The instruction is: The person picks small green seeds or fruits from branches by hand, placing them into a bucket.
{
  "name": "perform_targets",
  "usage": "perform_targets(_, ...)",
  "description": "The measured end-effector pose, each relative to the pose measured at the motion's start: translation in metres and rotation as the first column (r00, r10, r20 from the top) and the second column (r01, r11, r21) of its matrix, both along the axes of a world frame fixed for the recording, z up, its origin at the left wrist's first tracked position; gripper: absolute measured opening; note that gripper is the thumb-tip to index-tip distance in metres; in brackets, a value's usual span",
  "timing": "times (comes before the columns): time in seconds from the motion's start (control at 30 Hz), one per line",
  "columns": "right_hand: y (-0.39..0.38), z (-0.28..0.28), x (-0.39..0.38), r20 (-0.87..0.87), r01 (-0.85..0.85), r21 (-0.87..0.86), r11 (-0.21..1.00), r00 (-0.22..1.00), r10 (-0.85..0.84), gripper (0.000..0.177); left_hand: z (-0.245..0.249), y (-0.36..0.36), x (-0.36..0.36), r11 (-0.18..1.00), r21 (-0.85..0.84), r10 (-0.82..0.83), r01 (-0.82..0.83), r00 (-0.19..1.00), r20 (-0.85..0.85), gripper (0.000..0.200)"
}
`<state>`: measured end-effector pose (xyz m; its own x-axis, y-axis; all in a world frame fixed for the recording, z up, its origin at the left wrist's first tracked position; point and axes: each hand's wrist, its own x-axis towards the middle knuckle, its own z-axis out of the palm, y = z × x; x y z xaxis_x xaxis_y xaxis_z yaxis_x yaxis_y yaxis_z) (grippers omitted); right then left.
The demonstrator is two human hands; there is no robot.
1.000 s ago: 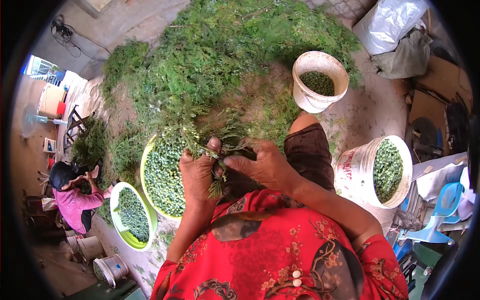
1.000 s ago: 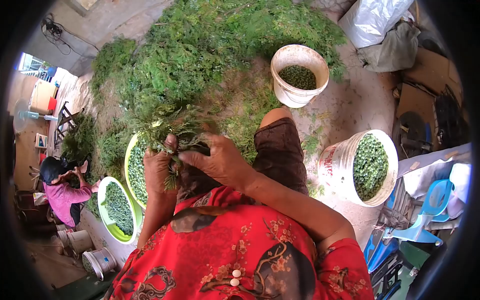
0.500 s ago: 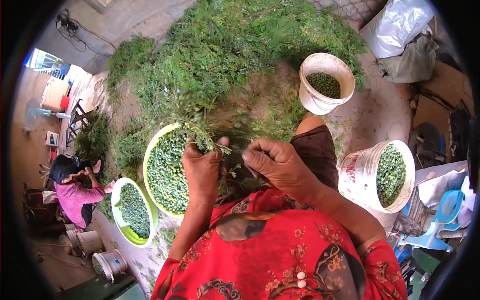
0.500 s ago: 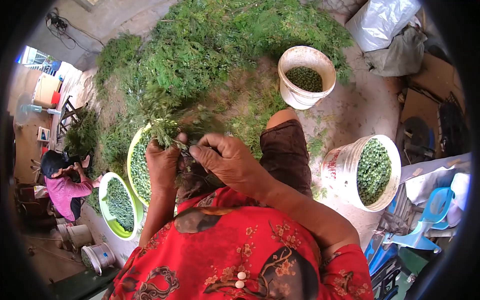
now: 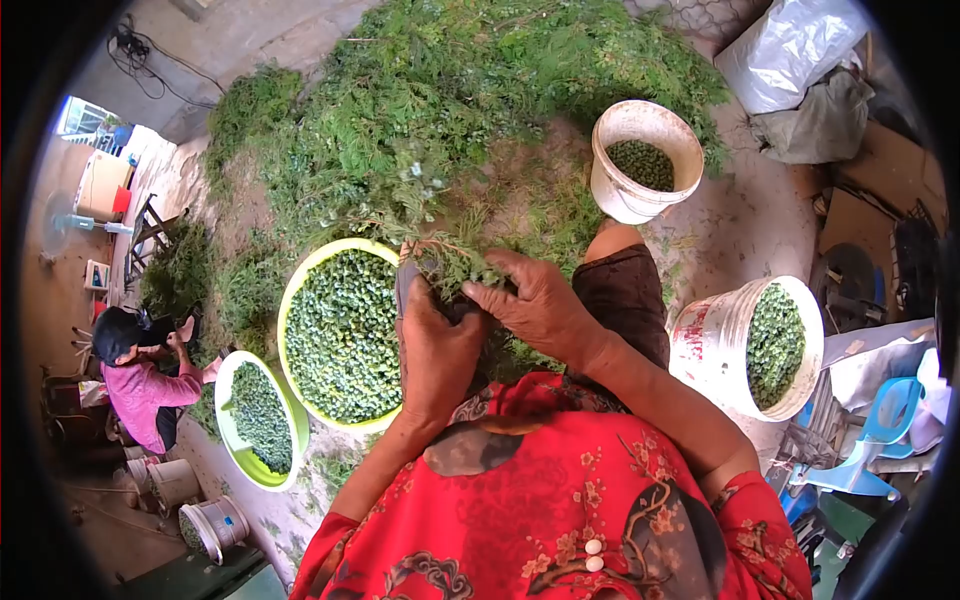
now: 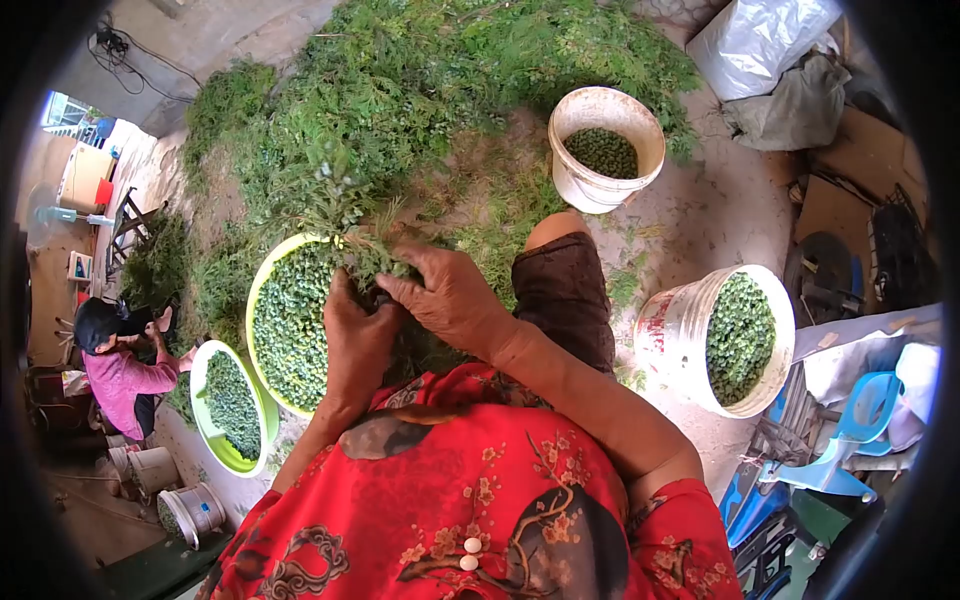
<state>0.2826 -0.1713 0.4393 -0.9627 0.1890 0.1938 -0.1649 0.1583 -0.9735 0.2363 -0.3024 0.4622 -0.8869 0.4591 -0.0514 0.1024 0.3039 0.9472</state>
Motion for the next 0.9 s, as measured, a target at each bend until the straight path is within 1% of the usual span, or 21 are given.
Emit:
perform_targets(0.03, 0.0, 0.005, 0.001, 0.0, 0.0, 0.001, 1.0, 1.0, 0.0, 0.033, 0.003, 0.0, 0.001, 1.0, 0.001, 0.0, 0.0, 1.0, 0.0, 0.032)
perform_targets(0.07, 0.0, 0.013, 0.004, 0.042, -0.04, -0.27, 0.962, 0.998, 0.053, 0.029, 0.008, 0.0, 0.002, 0.991, 0.134, 0.007, -0.027, 0.989, 0.149, 0.033)
perform_targets(0.1, 0.0, 0.018, 0.006, 0.069, -0.061, -0.522, 0.851, 0.991, 0.114, 0.024, 0.01, 0.001, 0.002, 0.963, 0.258, -0.007, -0.073, 0.955, 0.296, 0.034)
perform_targets(0.13, 0.001, 0.017, 0.008, 0.071, -0.059, -0.52, 0.852, 0.991, 0.112, 0.024, 0.01, -0.001, -0.001, 0.942, 0.326, -0.043, -0.081, 0.933, 0.358, 0.033)
perform_targets(0.17, 0.003, 0.015, 0.01, 0.131, -0.053, -0.637, 0.769, 0.976, 0.176, 0.024, 0.01, 0.0, 0.0, 0.942, 0.327, -0.045, -0.08, 0.932, 0.359, 0.033)
perform_targets(0.2, 0.004, 0.014, 0.012, 0.18, -0.033, -0.741, 0.671, 0.952, 0.247, 0.025, 0.012, 0.0, 0.003, 0.913, 0.368, -0.008, -0.177, 0.892, 0.451, 0.038)
perform_targets(0.23, 0.004, 0.015, 0.013, 0.18, -0.033, -0.742, 0.67, 0.952, 0.247, 0.025, 0.013, 0.0, 0.004, 0.875, 0.397, 0.022, -0.276, 0.842, 0.538, 0.043)
perform_targets(0.27, 0.004, 0.018, 0.014, 0.16, -0.047, -0.743, 0.667, 0.956, 0.246, 0.026, 0.008, -0.002, 0.002, 0.921, 0.289, 0.088, -0.262, 0.862, 0.5, 0.038)
perform_targets(0.33, 0.006, 0.019, 0.013, 0.138, -0.061, -0.744, 0.665, 0.96, 0.242, 0.027, 0.001, -0.002, 0.001, 0.923, 0.326, 0.04, -0.203, 0.896, 0.442, 0.033)
perform_targets(0.4, 0.009, 0.016, 0.012, 0.234, -0.014, -0.798, 0.603, 0.915, 0.33, 0.025, -0.002, -0.001, 0.001, 0.923, 0.358, -0.012, -0.138, 0.923, 0.386, 0.027)
perform_targets(0.43, 0.006, 0.016, 0.011, 0.233, -0.013, -0.798, 0.603, 0.915, 0.329, 0.025, -0.002, -0.001, 0.001, 0.905, 0.398, -0.037, -0.149, 0.905, 0.423, 0.034)
perform_targets(0.5, -0.002, 0.015, 0.006, 0.261, 0.074, -0.733, 0.676, 0.949, 0.179, 0.025, -0.003, -0.002, 0.0, 0.864, 0.47, -0.089, -0.178, 0.866, 0.492, 0.052)
perform_targets(0.53, -0.004, 0.011, 0.006, 0.26, 0.073, -0.733, 0.676, 0.949, 0.179, 0.025, -0.003, -0.002, -0.003, 0.865, 0.47, -0.088, -0.178, 0.867, 0.491, 0.052)
perform_targets(0.6, -0.009, 0.0, 0.008, 0.27, -0.046, -0.506, 0.861, 0.94, 0.208, 0.028, 0.0, -0.001, -0.012, 0.942, 0.29, 0.035, -0.168, 0.91, 0.413, 0.047)
perform_targets(0.63, -0.011, 0.001, 0.007, 0.272, -0.046, -0.508, 0.86, 0.939, 0.211, 0.028, 0.001, 0.001, -0.012, 0.942, 0.288, 0.037, -0.17, 0.909, 0.415, 0.047)
perform_targets(0.7, -0.012, 0.003, 0.005, 0.419, -0.162, -0.027, 0.986, 0.894, 0.158, 0.03, 0.003, 0.009, -0.011, 0.965, 0.242, -0.01, -0.101, 0.907, 0.42, 0.043)
perform_targets(0.73, -0.015, 0.0, 0.007, 0.337, -0.118, -0.182, 0.976, 0.925, 0.175, 0.026, -0.005, 0.007, -0.012, 0.965, 0.241, 0.0, -0.104, 0.919, 0.394, 0.042)
perform_targets(0.77, -0.019, 0.0, 0.011, 0.337, -0.115, -0.182, 0.976, 0.926, 0.172, 0.026, -0.013, 0.005, -0.014, 0.965, 0.24, 0.012, -0.107, 0.93, 0.368, 0.041)
perform_targets(0.8, -0.023, 0.0, 0.014, 0.304, -0.033, -0.521, 0.853, 0.926, 0.222, 0.025, -0.021, 0.005, -0.015, 0.959, 0.259, 0.033, -0.115, 0.953, 0.301, 0.038)
perform_targets(0.83, -0.026, 0.001, 0.017, 0.255, 0.047, -0.79, 0.611, 0.932, 0.257, 0.024, -0.022, 0.004, -0.016, 0.956, 0.268, 0.045, -0.119, 0.963, 0.266, 0.037)
perform_targets(0.9, -0.023, 0.007, 0.025, 0.345, 0.112, -0.796, 0.595, 0.892, 0.292, 0.021, -0.018, 0.004, -0.018, 0.938, 0.297, 0.099, -0.181, 0.957, 0.271, 0.034)
